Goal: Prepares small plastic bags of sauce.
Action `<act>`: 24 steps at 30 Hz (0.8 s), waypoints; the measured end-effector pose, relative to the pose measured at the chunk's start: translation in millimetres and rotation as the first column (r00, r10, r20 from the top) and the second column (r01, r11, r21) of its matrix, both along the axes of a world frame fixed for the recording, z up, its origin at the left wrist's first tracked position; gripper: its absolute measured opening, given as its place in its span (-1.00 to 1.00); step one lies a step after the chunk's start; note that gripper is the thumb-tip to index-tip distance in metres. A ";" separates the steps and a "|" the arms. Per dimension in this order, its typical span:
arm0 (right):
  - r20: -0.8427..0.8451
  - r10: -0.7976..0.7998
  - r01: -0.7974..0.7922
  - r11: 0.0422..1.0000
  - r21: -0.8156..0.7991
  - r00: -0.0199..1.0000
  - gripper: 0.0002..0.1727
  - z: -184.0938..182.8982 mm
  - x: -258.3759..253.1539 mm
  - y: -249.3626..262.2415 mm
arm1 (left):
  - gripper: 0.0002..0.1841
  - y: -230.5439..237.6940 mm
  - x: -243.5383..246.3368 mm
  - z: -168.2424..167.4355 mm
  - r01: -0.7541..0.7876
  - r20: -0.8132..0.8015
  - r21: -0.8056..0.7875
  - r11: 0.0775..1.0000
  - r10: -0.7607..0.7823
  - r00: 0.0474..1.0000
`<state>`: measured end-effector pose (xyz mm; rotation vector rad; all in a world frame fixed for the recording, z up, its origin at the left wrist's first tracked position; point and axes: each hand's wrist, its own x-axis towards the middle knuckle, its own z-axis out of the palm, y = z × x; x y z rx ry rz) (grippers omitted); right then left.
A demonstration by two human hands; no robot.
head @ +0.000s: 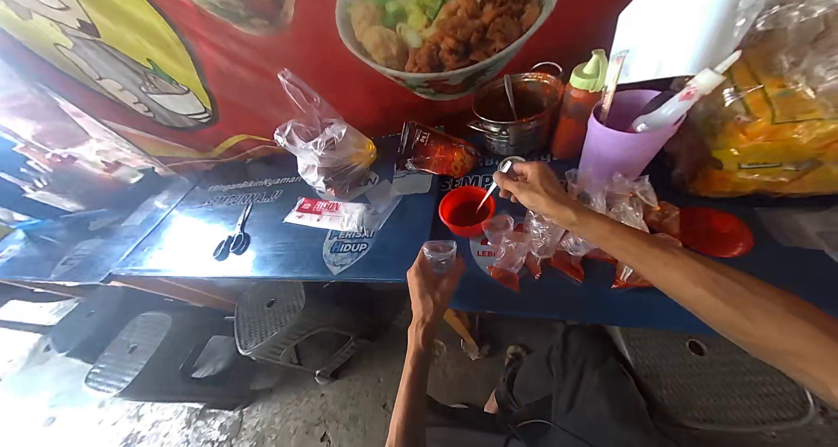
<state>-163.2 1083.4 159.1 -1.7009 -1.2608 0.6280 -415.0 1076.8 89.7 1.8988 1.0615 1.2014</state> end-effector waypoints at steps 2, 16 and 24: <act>0.052 -0.022 0.020 1.000 0.023 0.998 -0.63 -4.6 0.6 9.9 | -0.61 8.7 1.7 2.4 0.054 -0.016 -0.073 0.996 -0.055 0.998; -0.081 -0.011 0.017 0.997 0.076 0.997 -0.73 -18.3 -0.7 -6.4 | -0.66 37.2 11.1 8.2 0.198 -0.039 -0.294 0.935 -0.219 0.975; -0.311 -0.099 0.121 0.991 0.054 0.945 -0.82 1.5 7.0 6.5 | -0.66 42.1 15.4 10.6 0.211 -0.058 -0.320 0.924 -0.241 0.969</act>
